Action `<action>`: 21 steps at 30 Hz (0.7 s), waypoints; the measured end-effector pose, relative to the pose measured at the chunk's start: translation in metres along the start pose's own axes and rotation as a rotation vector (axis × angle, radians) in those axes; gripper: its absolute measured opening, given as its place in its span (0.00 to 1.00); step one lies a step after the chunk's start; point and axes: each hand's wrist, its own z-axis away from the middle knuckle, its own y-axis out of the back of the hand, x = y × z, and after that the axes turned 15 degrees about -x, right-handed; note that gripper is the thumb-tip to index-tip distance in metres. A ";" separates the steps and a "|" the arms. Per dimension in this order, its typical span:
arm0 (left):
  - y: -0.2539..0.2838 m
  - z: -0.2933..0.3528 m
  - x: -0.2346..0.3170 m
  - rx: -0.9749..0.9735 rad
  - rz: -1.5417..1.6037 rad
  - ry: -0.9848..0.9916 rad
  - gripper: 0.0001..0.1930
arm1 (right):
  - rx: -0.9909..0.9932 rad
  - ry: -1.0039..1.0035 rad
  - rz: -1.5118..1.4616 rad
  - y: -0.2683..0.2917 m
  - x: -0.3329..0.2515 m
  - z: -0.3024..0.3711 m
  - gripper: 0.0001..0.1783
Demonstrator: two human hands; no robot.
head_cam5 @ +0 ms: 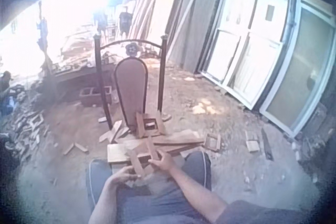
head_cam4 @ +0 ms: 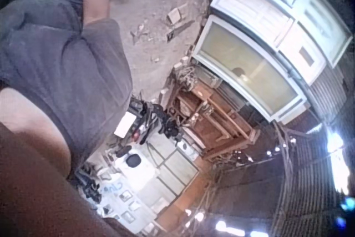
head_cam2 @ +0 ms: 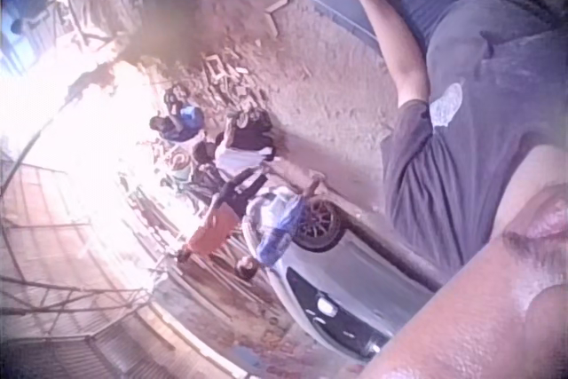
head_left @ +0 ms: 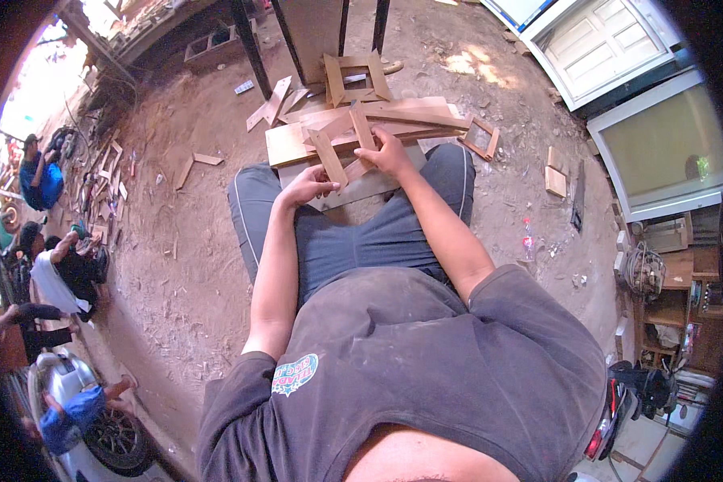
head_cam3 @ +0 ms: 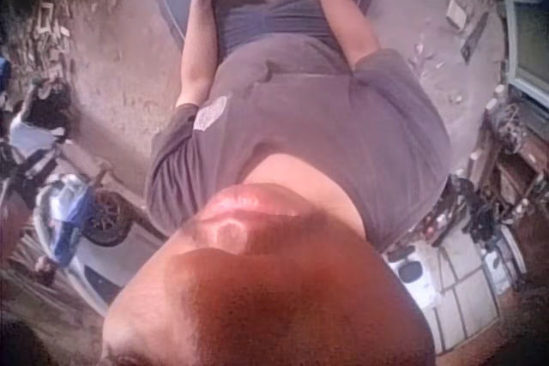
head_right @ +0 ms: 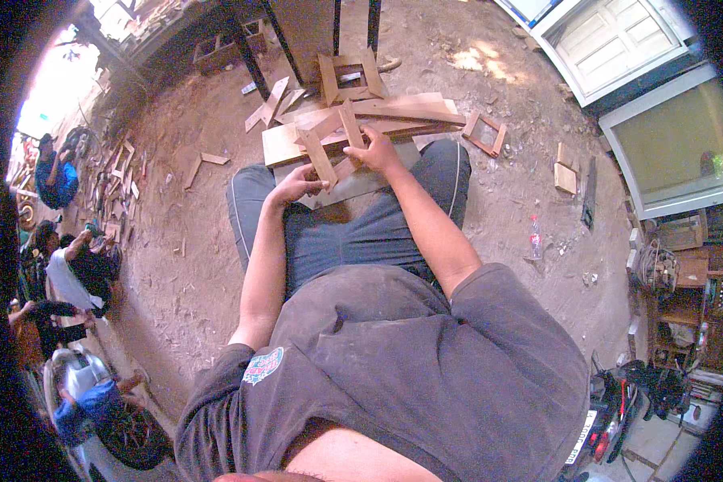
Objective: The person assembles a small wooden frame by hammering nails into the joints and checking the alignment by hand while sitting on the ground.
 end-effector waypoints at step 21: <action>0.001 -0.004 0.001 0.043 0.100 -0.104 0.15 | 0.156 0.043 -0.162 0.001 -0.021 0.003 0.34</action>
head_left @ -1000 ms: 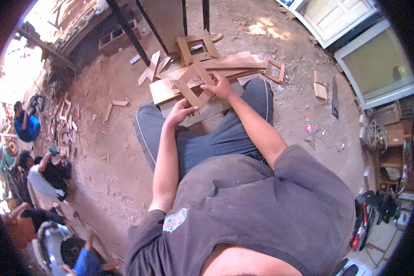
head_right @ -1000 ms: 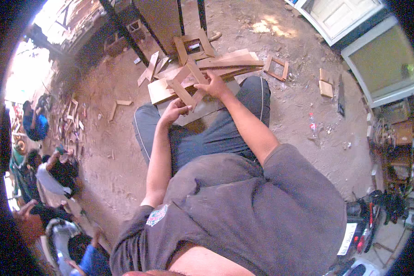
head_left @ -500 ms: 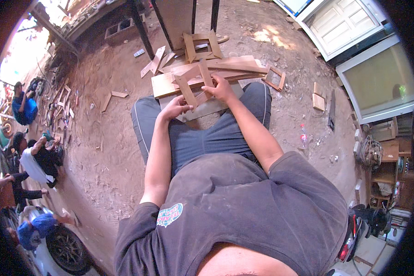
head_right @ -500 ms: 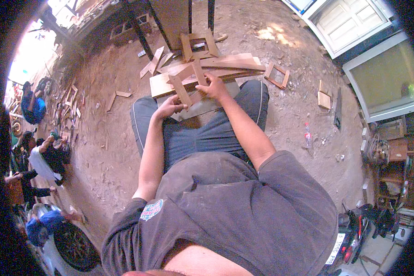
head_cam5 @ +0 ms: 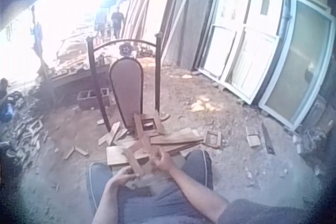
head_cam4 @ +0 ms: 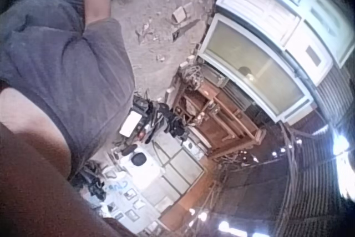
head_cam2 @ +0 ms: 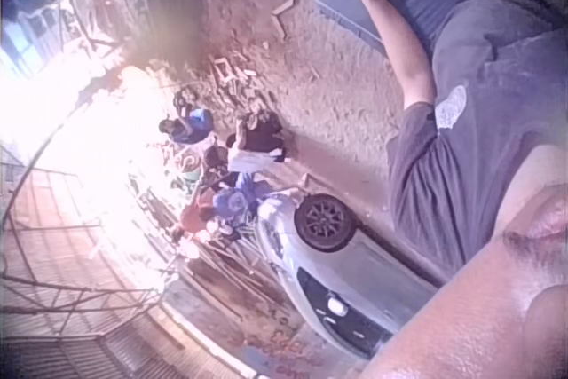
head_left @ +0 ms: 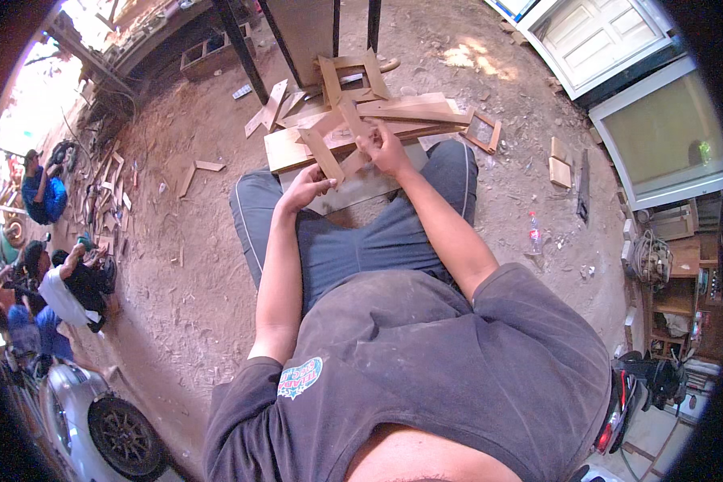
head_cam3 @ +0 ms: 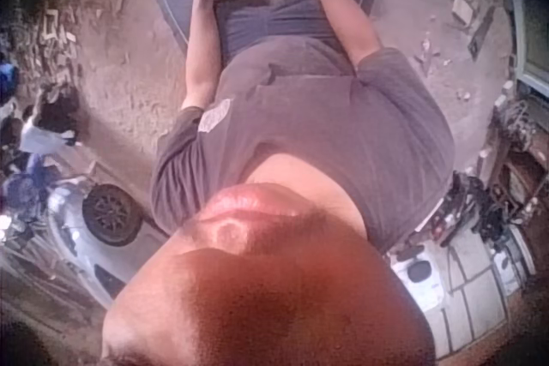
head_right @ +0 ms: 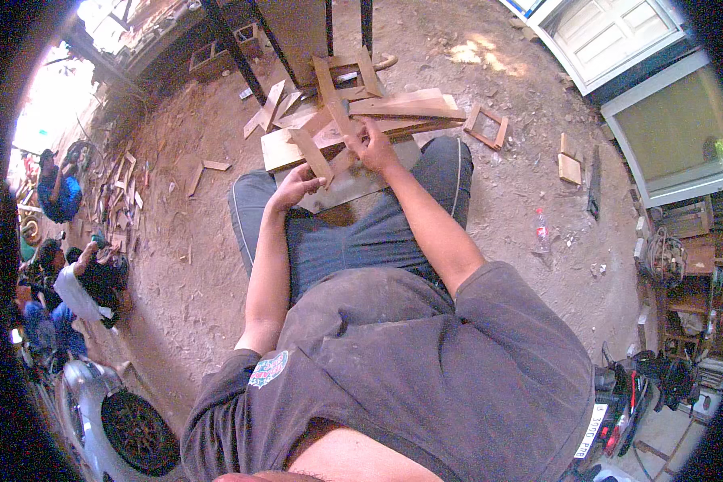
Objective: The person assembles a small wooden frame by hammering nails into the joints and checking the alignment by hand while sitting on the ground.
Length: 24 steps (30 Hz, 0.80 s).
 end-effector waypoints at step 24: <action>-0.007 -0.034 -0.026 0.527 0.542 -0.044 0.13 | -0.537 -0.353 -0.400 -0.045 -0.013 0.002 0.15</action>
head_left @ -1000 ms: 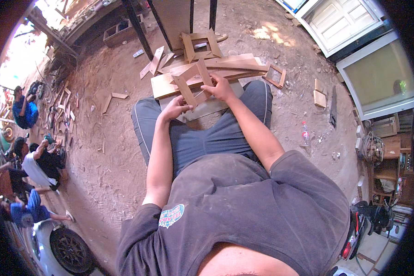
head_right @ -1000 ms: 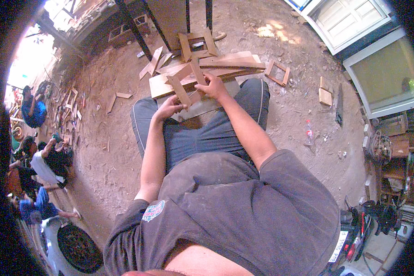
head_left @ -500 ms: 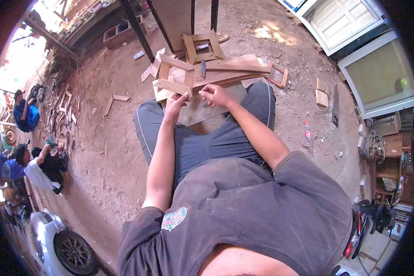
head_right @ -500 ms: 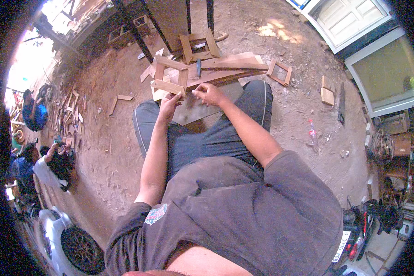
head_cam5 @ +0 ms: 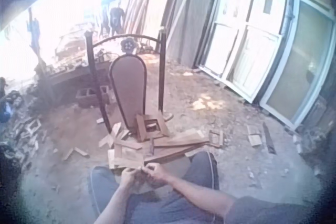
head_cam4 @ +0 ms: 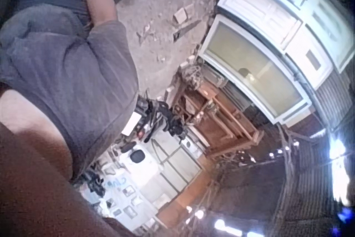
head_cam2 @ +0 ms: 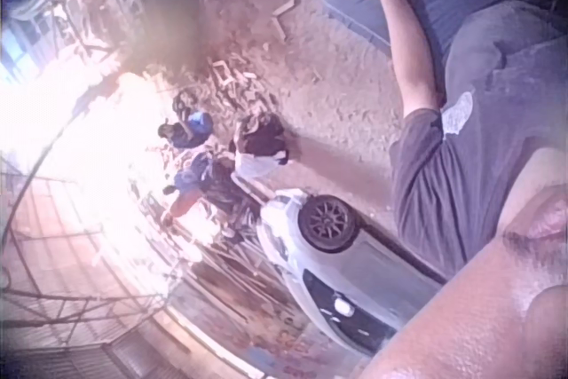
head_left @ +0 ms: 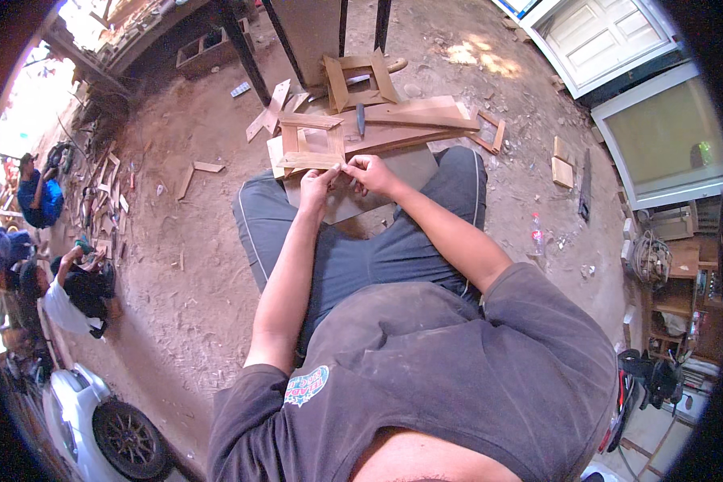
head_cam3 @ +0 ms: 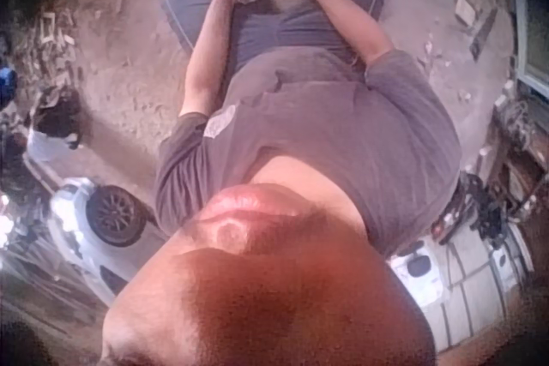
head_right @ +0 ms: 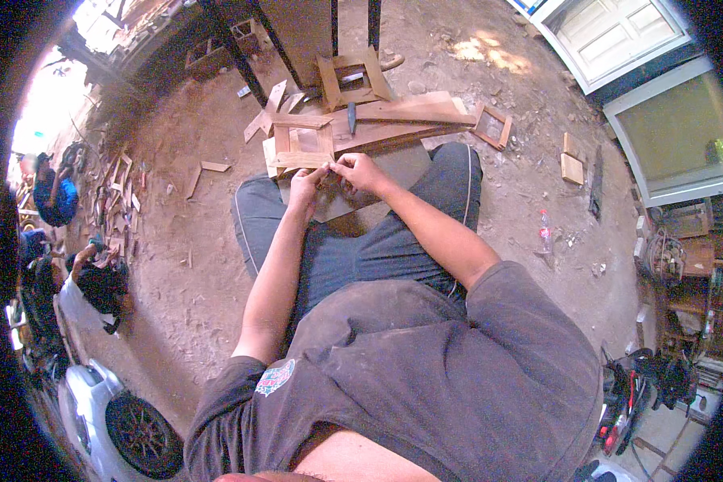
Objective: The person assembles a small wooden frame by hammering nails into the joints and checking the alignment by hand while sitting on the ground.
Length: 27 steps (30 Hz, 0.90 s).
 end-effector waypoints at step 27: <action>-0.011 0.000 0.009 0.118 -0.032 0.071 0.10 | 0.027 -0.070 -0.285 0.004 0.010 -0.019 0.09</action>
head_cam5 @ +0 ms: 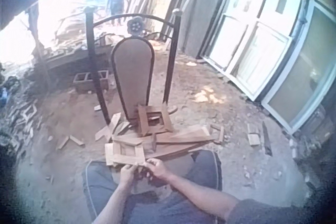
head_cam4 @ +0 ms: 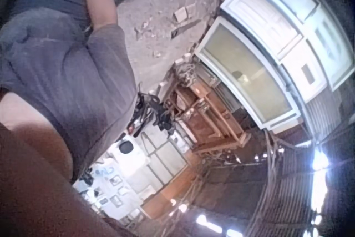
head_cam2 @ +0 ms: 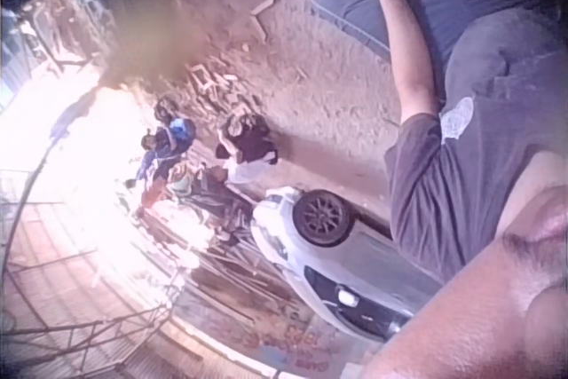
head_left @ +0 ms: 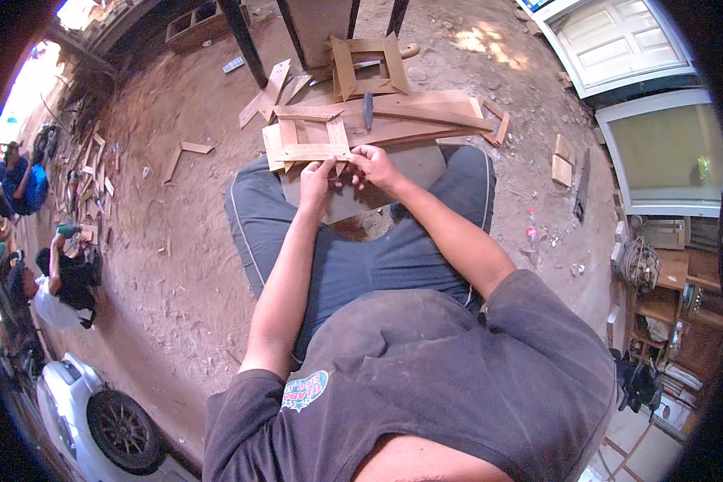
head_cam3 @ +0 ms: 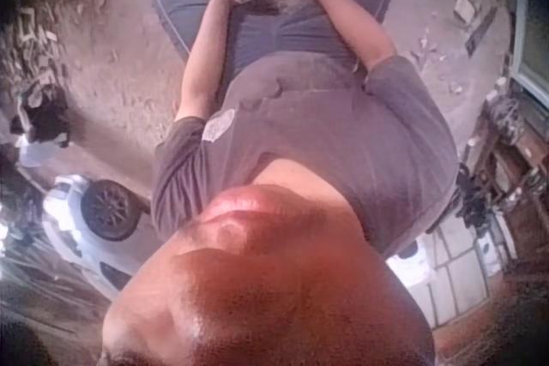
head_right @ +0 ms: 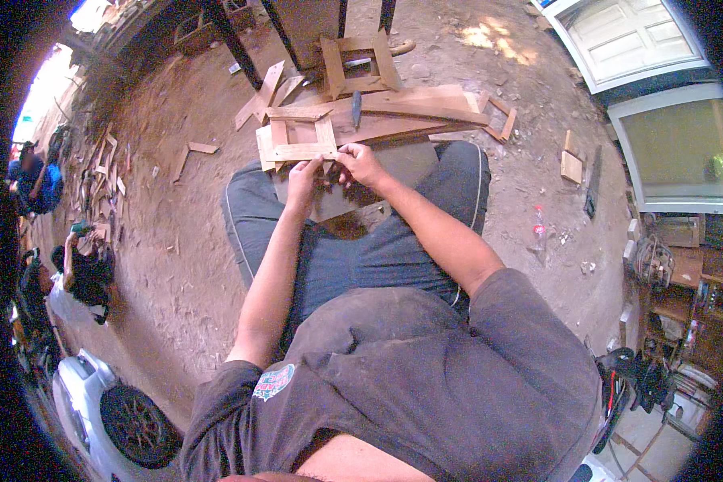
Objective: The person assembles a small wooden frame by hammering nails into the joints and checking the alignment by hand while sitting on the ground.
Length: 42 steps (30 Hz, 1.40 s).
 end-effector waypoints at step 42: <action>0.068 0.003 0.045 0.453 0.246 -0.484 0.08 | -0.115 0.162 1.523 0.019 -0.109 -0.203 0.10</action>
